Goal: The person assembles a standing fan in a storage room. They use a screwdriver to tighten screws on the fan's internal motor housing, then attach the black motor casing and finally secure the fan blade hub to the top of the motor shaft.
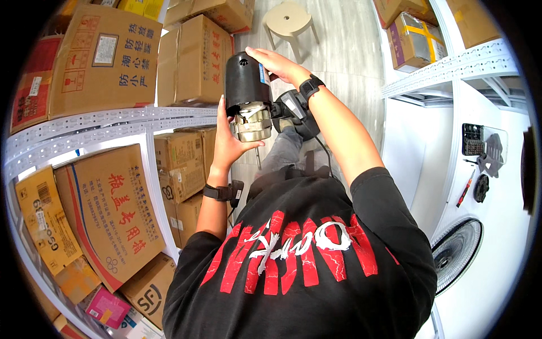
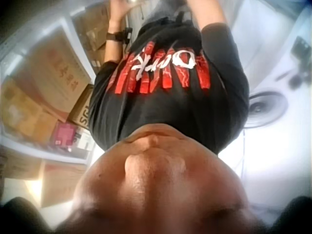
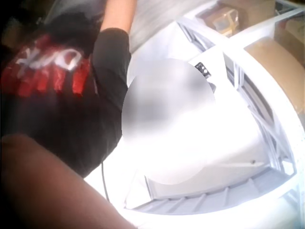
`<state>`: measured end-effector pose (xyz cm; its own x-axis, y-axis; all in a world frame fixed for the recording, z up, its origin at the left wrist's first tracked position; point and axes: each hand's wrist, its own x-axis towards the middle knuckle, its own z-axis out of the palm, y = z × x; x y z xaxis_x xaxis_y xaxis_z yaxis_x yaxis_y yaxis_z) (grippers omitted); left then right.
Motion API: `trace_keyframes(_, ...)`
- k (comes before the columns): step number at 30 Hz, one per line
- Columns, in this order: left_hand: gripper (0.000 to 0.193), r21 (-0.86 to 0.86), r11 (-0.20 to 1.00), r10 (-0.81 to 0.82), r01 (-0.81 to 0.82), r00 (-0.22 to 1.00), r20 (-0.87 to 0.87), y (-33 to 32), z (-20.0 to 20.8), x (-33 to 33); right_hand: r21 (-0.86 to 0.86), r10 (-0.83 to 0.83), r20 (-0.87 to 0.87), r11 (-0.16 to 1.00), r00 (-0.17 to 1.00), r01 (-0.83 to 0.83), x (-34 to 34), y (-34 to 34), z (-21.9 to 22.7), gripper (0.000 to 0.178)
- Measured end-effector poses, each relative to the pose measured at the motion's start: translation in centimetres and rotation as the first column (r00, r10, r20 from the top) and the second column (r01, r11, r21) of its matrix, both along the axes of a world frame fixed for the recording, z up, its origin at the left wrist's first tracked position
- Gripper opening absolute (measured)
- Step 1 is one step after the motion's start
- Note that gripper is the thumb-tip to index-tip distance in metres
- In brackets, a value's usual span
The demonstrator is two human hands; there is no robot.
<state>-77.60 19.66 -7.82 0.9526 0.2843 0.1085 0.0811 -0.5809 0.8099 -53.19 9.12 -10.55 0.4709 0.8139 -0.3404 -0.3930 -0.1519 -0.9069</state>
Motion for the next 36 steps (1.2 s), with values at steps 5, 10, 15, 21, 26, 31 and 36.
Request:
trace_keyframes(5,0.154,0.055,0.998,0.01,-0.01,1.0,-0.008,0.0,0.5,-0.1,-0.018,0.049,0.005,0.999,0.999,-0.049,1.1,0.0,-0.1,0.065)
trace_keyframes(10,0.156,-0.17,0.985,0.034,-0.044,0.998,-0.058,-0.5,-1.2,-0.9,0.085,0.039,0.089,0.995,0.995,-0.047,1.4,1.1,0.0,0.058)
trace_keyframes(15,0.152,-0.225,0.972,0.053,-0.065,0.997,-0.059,-0.3,-1.2,-1.5,0.073,0.044,-0.07,0.997,0.997,-0.039,0.6,2.4,-2.9,0.064)
trace_keyframes(21,0.141,-0.205,0.97,0.119,-0.133,0.99,-0.08,-0.2,0.3,-2.5,0.091,0.021,-0.223,0.996,0.975,-0.001,1.0,0.4,-4.4,0.063)
trace_keyframes(26,0.131,-0.202,0.971,0.126,-0.129,0.992,-0.03,0.5,-2.0,-2.8,0.041,-0.116,-0.249,0.991,0.962,0.13,0.9,-2.5,-1.5,0.054)
trace_keyframes(31,0.092,-0.324,0.938,0.126,-0.121,0.992,-0.003,0.2,-3.1,-3.7,-0.178,-0.071,0.092,0.98,0.993,0.087,1.7,-1.9,2.7,0.048)
trace_keyframes(36,0.053,-0.492,0.867,0.031,-0.085,0.993,-0.117,1.0,-7.1,-5.9,-0.717,0.236,0.42,0.678,0.876,0.161,-1.6,2.3,9.2,0.087)
